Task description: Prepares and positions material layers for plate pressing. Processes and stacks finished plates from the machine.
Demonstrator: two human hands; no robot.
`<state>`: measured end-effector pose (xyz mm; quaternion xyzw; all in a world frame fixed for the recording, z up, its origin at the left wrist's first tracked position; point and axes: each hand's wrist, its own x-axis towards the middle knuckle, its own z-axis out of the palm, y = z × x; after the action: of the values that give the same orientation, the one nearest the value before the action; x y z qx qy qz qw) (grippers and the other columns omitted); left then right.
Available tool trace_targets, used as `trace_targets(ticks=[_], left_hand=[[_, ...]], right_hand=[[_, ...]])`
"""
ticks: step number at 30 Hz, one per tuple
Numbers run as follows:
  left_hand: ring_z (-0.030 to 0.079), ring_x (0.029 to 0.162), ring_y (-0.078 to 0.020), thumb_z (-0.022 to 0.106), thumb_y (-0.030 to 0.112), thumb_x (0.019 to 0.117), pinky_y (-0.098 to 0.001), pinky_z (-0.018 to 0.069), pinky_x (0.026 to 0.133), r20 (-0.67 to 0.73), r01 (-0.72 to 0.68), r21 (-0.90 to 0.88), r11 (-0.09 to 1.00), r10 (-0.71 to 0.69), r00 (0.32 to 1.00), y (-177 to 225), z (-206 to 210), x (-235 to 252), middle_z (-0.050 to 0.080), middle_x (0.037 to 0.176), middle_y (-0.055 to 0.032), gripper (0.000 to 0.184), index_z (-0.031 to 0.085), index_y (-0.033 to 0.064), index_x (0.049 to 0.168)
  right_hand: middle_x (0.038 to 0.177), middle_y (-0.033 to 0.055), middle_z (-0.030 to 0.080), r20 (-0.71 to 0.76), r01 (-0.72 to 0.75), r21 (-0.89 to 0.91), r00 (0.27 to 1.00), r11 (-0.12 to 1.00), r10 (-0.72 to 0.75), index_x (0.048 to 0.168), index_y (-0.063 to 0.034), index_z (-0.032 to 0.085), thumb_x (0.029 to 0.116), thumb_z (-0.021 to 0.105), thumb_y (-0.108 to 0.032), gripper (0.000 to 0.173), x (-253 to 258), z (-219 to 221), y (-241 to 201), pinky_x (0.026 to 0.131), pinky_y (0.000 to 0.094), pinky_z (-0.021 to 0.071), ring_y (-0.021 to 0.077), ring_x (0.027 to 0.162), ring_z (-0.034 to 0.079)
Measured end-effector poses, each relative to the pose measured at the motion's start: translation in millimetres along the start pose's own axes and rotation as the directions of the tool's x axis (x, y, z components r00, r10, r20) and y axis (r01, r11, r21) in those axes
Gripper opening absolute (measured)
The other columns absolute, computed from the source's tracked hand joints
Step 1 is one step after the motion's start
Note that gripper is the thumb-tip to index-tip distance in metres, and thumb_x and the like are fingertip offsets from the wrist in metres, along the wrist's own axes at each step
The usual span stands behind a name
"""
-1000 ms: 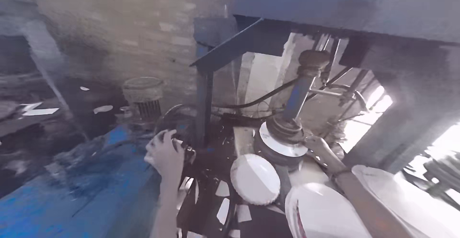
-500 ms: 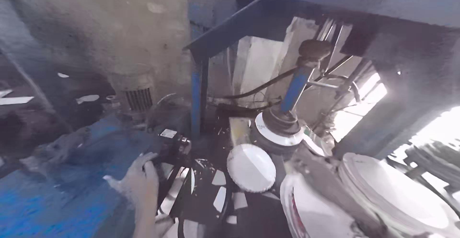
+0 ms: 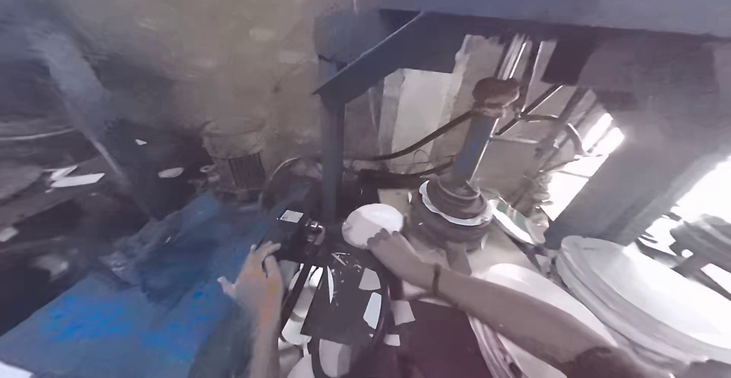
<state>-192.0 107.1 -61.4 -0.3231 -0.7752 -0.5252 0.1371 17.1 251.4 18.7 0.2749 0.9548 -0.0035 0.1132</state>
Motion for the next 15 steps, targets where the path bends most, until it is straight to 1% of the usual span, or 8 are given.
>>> trace_targets(ticks=[3,5,7,9,11,12,14,15], left_hand=[[0.054,0.131,-0.0472,0.041,0.009,0.1002,-0.0810,0.0119,0.109,0.038,0.001,-0.007,1.000,-0.001,0.999,-5.4,-1.6,1.1,0.069,0.127,-0.0175,0.036,0.074,0.0025,0.112],[0.056,0.129,-0.0469,0.042,0.009,0.1001,-0.0810,0.0142,0.108,0.010,-0.036,-0.017,0.999,0.036,0.999,-11.2,1.1,1.0,0.070,0.126,-0.0185,0.035,0.075,0.0024,0.111],[0.057,0.127,-0.0471,0.043,0.009,0.1011,-0.0798,0.0162,0.109,-0.005,-0.052,-0.022,0.998,0.052,0.999,-8.4,0.6,-0.4,0.070,0.125,-0.0196,0.034,0.075,0.0017,0.110],[0.060,0.126,-0.0458,0.045,0.007,0.1012,-0.0748,0.0201,0.112,0.003,-0.020,-0.026,0.999,0.020,1.000,1.4,-5.1,-0.9,0.070,0.125,-0.0204,0.033,0.076,0.0020,0.111],[0.061,0.124,-0.0431,0.047,0.006,0.1011,-0.0700,0.0236,0.114,-0.001,-0.023,-0.039,0.999,0.023,1.000,0.1,-5.4,-0.3,0.071,0.123,-0.0199,0.031,0.077,0.0035,0.110],[0.063,0.123,-0.0414,0.047,0.006,0.1011,-0.0689,0.0269,0.113,-0.021,-0.049,-0.024,0.999,0.048,0.999,-7.3,-2.0,0.2,0.071,0.122,-0.0185,0.031,0.077,0.0051,0.109],[0.066,0.120,-0.0360,0.049,0.008,0.1016,-0.0629,0.0354,0.111,-0.077,-0.105,0.011,0.994,0.106,0.991,-22.3,5.5,2.2,0.074,0.118,-0.0139,0.029,0.078,0.0101,0.105],[0.065,0.121,-0.0348,0.049,0.009,0.1023,-0.0620,0.0335,0.113,-0.055,-0.109,-0.004,0.994,0.108,0.993,-25.6,4.7,3.2,0.073,0.119,-0.0137,0.030,0.078,0.0101,0.107]], right_hand=[[0.135,0.0309,0.056,-0.011,-0.033,-0.005,0.999,0.999,0.033,0.140,0.0091,0.049,0.1022,0.047,0.003,0.038,6.0,2.0,4.6,0.107,0.0590,0.0396,0.0453,0.132,0.051],[0.140,0.0309,0.054,-0.075,0.037,0.021,0.997,0.999,-0.036,0.144,0.0064,0.049,0.1009,0.050,0.002,0.044,-21.0,-7.3,4.3,0.109,0.0621,0.0383,0.0463,0.134,0.050],[0.130,0.0270,0.061,-0.098,0.128,0.062,0.988,0.990,-0.122,0.139,0.0000,0.057,0.0971,0.059,-0.002,0.042,-70.1,-25.4,6.1,0.099,0.0627,0.0464,0.0460,0.123,0.058],[0.120,0.0252,0.067,-0.047,0.190,0.203,0.982,0.961,-0.185,0.137,-0.0031,0.060,0.1051,0.053,-0.012,0.034,-134.3,-47.3,12.7,0.093,0.0619,0.0494,0.0446,0.112,0.064],[0.112,0.0203,0.071,-0.122,0.267,0.341,0.963,0.901,-0.240,0.131,-0.0043,0.066,0.1049,0.055,-0.016,0.031,-195.9,-44.6,35.6,0.088,0.0583,0.0537,0.0381,0.104,0.070],[0.112,0.0184,0.073,-0.168,0.271,0.414,0.961,0.869,-0.219,0.130,-0.0045,0.068,0.1034,0.057,-0.015,0.031,-226.9,-39.0,49.4,0.090,0.0555,0.0537,0.0346,0.103,0.071],[0.121,0.0136,0.073,-0.247,0.225,0.517,0.963,0.826,-0.108,0.129,-0.0046,0.069,0.1013,0.059,-0.014,0.031,-284.8,-24.2,81.0,0.101,0.0466,0.0529,0.0262,0.112,0.070],[0.121,0.0112,0.073,-0.277,0.148,0.568,0.961,0.809,0.019,0.128,-0.0035,0.069,0.1004,0.060,-0.012,0.030,-310.6,-17.7,95.6,0.102,0.0421,0.0536,0.0215,0.112,0.070]])
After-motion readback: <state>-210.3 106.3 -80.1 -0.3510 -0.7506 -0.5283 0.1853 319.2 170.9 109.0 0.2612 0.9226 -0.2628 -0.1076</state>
